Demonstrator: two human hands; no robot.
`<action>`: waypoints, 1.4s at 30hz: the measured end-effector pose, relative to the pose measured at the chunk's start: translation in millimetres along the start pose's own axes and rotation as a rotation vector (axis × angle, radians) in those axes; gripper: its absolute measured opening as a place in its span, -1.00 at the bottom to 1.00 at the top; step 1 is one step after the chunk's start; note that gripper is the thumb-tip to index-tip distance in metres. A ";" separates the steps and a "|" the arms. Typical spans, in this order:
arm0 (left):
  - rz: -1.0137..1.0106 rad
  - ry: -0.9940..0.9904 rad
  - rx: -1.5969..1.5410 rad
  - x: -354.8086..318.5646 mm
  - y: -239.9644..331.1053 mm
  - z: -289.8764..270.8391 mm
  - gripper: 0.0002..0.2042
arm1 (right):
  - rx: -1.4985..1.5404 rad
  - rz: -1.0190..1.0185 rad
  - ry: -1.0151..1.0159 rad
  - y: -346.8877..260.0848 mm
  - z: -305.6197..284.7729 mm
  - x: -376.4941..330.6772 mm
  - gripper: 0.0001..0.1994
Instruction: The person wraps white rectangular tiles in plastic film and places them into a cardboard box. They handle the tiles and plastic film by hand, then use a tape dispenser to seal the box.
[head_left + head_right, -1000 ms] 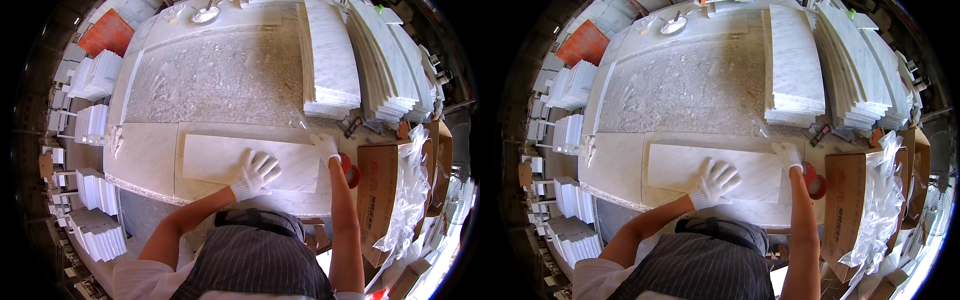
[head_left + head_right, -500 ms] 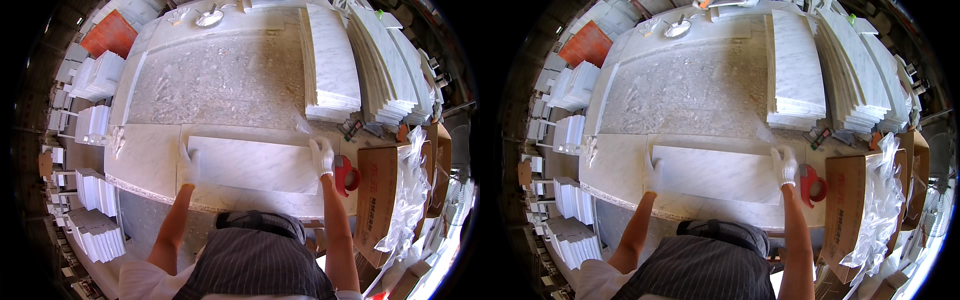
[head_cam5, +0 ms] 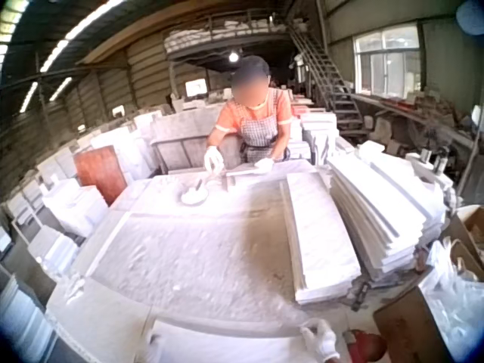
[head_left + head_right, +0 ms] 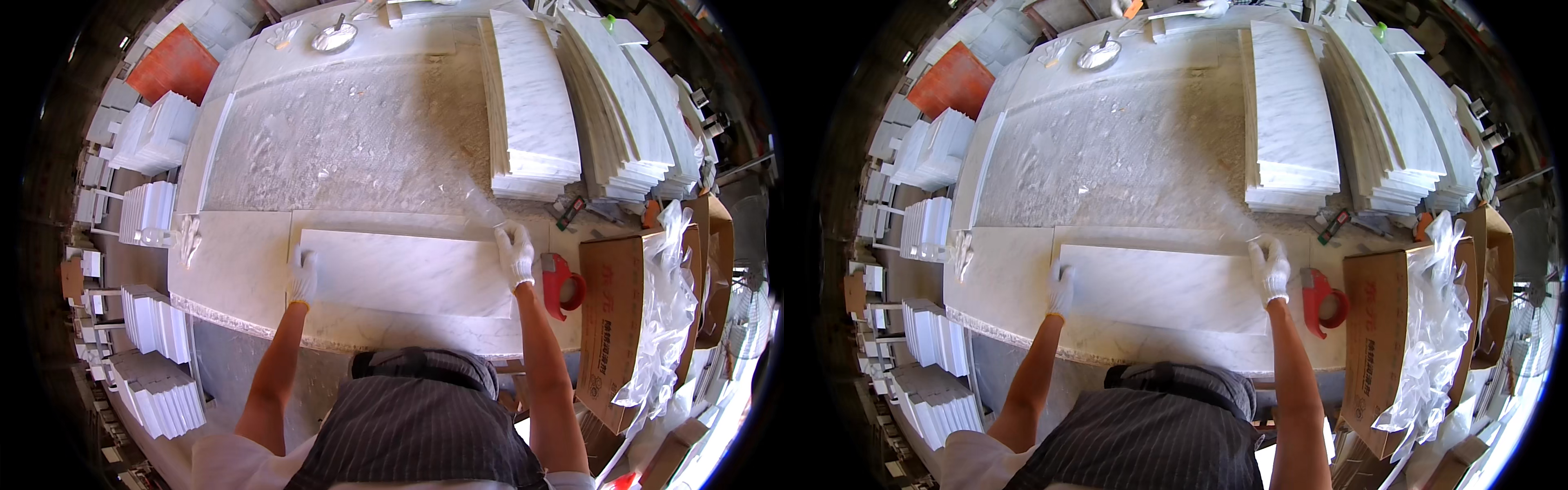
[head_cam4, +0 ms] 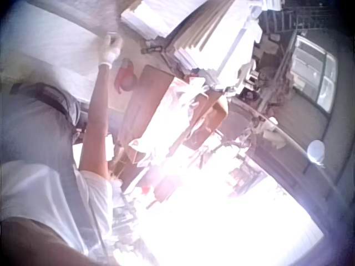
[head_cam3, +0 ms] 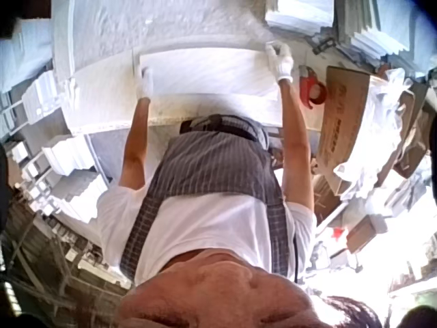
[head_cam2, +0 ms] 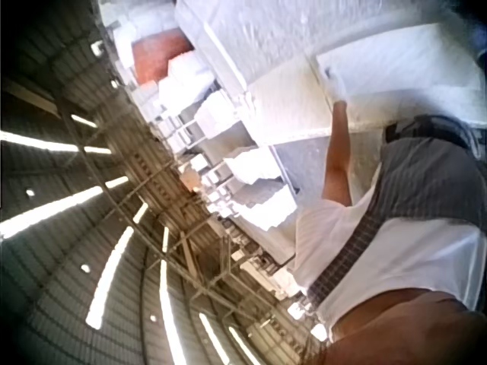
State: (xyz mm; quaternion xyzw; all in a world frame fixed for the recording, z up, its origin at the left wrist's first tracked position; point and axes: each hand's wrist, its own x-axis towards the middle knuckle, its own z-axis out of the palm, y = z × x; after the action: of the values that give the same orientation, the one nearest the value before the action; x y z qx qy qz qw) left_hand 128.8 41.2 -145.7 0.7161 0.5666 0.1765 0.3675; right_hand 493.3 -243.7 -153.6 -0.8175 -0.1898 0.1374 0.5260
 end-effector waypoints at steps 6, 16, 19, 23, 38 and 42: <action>0.046 0.012 0.182 3.6 -31.7 -5.4 -0.69 | -0.081 0.063 -0.080 3.6 1.0 7.5 -0.76; 0.752 -0.121 0.471 -14.0 189.8 62.1 -0.46 | -0.119 0.014 -0.059 1.9 -2.4 24.0 -0.82; 1.178 -0.142 0.513 -17.0 253.7 115.7 -0.45 | -0.146 0.133 -0.070 -0.3 -5.1 33.0 -0.76; 1.437 -0.315 0.548 -25.0 343.3 171.6 -0.41 | -0.263 0.210 -0.045 -4.8 -8.7 30.4 -0.70; 1.573 -0.374 0.825 -9.1 454.8 290.4 -0.62 | -0.282 0.222 0.015 -2.3 -5.1 29.9 -0.80; 1.629 -0.395 0.783 8.4 450.8 271.0 -0.72 | -0.204 0.205 0.026 -12.8 -5.6 30.6 -0.80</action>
State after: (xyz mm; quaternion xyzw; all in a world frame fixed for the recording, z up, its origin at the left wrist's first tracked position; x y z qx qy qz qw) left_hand 619.9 -78.9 -0.5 0.9837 -0.1654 0.0511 -0.0485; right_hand 520.9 -229.4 -140.4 -0.8835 -0.1112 0.1598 0.4260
